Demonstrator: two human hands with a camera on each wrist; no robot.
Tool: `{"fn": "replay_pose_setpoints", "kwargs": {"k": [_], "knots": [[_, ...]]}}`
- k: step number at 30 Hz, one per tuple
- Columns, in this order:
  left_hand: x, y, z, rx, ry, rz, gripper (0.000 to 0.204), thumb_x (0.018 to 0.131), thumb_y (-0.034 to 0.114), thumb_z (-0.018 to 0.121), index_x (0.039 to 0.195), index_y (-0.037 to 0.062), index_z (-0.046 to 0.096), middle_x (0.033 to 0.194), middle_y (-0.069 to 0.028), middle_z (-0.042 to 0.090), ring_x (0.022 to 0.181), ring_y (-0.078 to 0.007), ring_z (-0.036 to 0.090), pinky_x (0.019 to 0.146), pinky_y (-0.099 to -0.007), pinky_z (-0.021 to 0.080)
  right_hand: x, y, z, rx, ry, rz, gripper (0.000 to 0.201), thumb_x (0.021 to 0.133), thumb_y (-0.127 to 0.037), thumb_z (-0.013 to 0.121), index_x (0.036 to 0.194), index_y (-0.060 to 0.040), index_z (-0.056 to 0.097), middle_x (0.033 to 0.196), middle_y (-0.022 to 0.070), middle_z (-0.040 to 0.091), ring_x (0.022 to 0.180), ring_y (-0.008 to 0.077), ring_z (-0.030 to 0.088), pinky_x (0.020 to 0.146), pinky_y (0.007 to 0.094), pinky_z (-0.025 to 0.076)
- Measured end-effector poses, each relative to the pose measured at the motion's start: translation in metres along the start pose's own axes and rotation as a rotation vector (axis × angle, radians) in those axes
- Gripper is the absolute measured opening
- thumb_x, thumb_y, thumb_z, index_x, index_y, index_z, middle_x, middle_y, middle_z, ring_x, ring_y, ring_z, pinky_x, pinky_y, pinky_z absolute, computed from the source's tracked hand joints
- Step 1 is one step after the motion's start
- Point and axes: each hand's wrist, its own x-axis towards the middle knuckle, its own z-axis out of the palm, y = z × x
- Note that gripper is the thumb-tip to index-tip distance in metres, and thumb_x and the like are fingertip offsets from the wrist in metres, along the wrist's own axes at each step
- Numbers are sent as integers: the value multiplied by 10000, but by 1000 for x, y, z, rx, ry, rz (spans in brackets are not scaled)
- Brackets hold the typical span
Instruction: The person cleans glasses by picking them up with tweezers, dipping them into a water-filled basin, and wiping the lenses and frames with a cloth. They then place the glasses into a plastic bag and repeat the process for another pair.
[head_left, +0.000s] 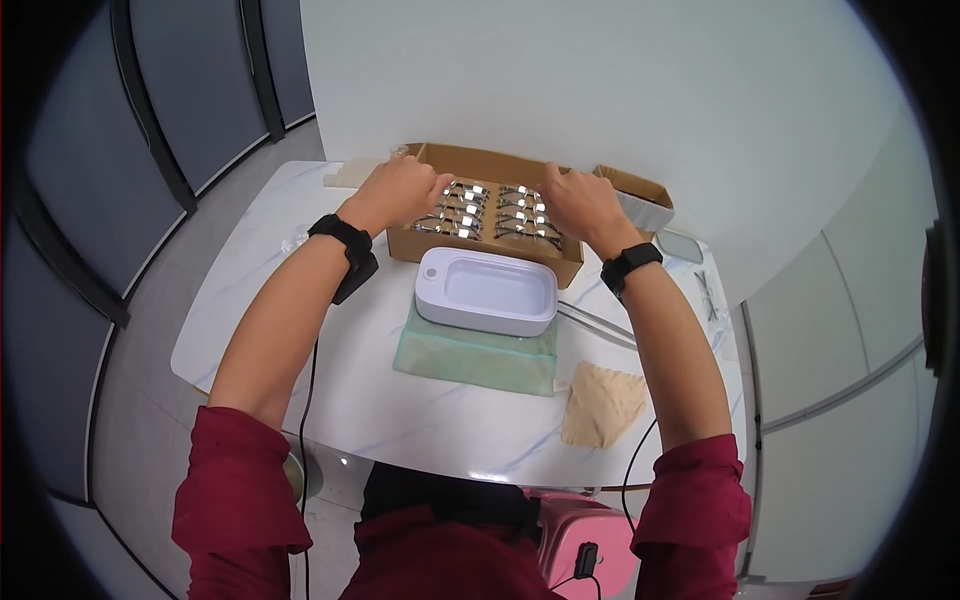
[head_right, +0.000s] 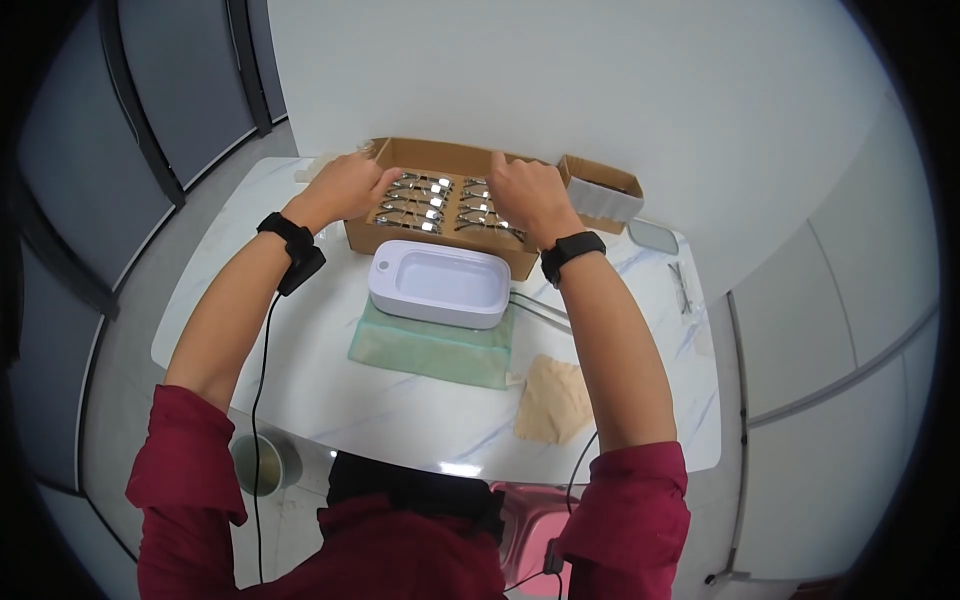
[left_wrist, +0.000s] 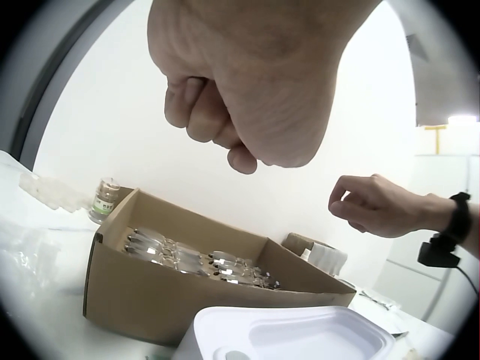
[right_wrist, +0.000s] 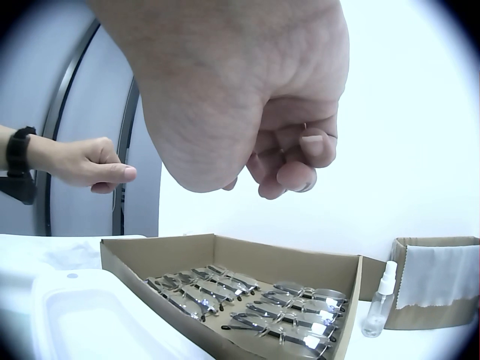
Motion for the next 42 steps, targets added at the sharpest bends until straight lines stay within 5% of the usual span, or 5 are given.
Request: {"fn": "replay_pose_setpoints", "kwargs": {"k": [5,27,33,37,42], "knots": [[-1,1,3,7,34,27,487,1015,327,471,704,-2,651,684,-207,651,693,-394,647,699,-486,520,-1,-3,1,10,52,-19,103,885,-103,510,908,-8,541,711,201,682,668,377,694,591,468,558],[26,3,27,-215,77,-60,489,985,386,520,719,18,702,693,-204,666,653,-388,643,649,-468,521,3,-4,31,130,13,-2,440,1042,-412,407,890,-35,575,623,165,635,604,378,642,540,486,504],[23,-2,25,-707,149,-256,584,1010,444,517,627,5,483,536,-28,429,499,-172,400,513,-357,338,-19,0,28,181,31,-18,345,1012,-358,496,912,-32,546,672,156,649,630,367,649,548,461,509],[-23,-3,1,-1562,224,-398,471,1049,398,469,679,149,315,612,55,252,547,-97,325,540,-264,263,-88,4,-1,286,12,-38,251,946,-251,621,953,-17,530,768,151,643,676,349,641,569,452,504],[-99,-24,-16,-1478,188,-363,421,1065,318,421,707,119,327,612,34,274,547,-100,330,543,-253,262,-196,24,-24,488,-353,309,288,862,-169,718,1030,31,598,859,177,635,717,346,642,640,414,525]]}}
